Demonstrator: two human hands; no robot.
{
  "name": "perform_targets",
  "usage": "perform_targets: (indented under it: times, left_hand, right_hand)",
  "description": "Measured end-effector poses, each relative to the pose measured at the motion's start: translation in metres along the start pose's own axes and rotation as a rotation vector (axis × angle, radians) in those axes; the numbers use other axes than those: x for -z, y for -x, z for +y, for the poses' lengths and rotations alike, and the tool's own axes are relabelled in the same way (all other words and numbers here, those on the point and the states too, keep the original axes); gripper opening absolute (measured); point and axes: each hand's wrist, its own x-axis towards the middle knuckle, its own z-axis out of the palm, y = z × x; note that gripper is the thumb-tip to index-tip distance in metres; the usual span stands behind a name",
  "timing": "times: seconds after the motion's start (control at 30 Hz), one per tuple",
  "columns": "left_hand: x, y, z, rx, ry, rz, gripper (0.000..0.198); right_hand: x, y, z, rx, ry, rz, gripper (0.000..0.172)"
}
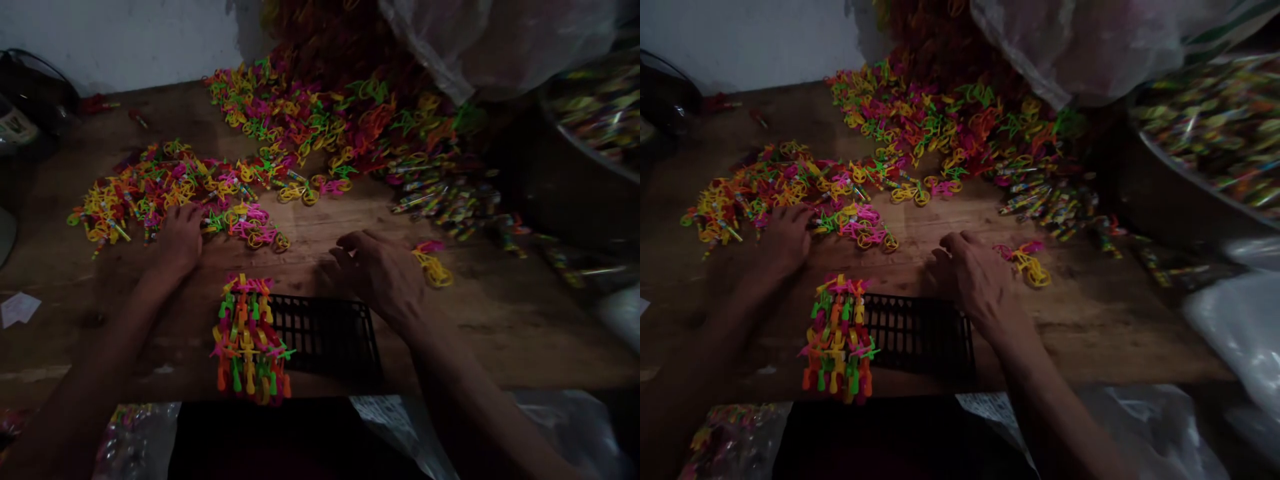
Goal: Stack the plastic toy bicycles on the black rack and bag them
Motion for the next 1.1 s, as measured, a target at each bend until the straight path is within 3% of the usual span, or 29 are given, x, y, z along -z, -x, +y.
perform_targets:
  times: [0.07,0.17,0.33,0.43,0.57,0.7,0.8,0.93,1.0,1.1]
  left_hand:
    - [-0.010,-0.009,0.000,0.033,-0.009,-0.022,0.038]
    - [-0.011,-0.005,0.010,0.067,0.051,-0.018,0.032]
    - [0.010,0.009,0.009,0.206,0.219,0.069,0.020]
    - [0.028,0.016,0.011,0.288,0.426,0.106,0.012]
    - [0.048,0.022,0.037,0.305,0.826,0.013,0.033]
    - [0.052,0.026,0.073,0.308,1.132,-0.041,0.048]
    - [0.046,0.025,0.089,0.357,1.303,-0.071,0.046]
    - [0.040,0.019,0.094,0.385,1.360,-0.122,0.041]
    - [0.045,0.016,0.094,0.388,1.320,-0.141,0.045]
    - [0.056,0.010,0.097,0.396,1.328,-0.194,0.051]
  right_hand:
    - [-0.001,-0.012,-0.010,0.056,-0.051,0.011,0.018]
    - [0.004,-0.025,-0.023,0.104,-0.116,-0.007,0.019]
    - [0.012,-0.016,-0.041,0.177,-0.450,0.006,0.021]
    - [0.012,-0.014,-0.061,0.120,-0.707,0.003,0.023]
    - [0.017,-0.023,-0.097,0.072,-1.088,-0.112,0.027]
    - [0.027,-0.022,-0.117,0.076,-1.346,-0.283,0.028]
    - [0.030,-0.012,-0.117,0.023,-1.399,-0.275,0.032]
    - [0.030,-0.004,-0.105,0.012,-1.241,-0.127,0.025]
    - [0.030,-0.004,-0.098,-0.003,-1.152,-0.087,0.023]
    - [0.028,-0.005,-0.091,-0.044,-1.144,-0.132,0.028]
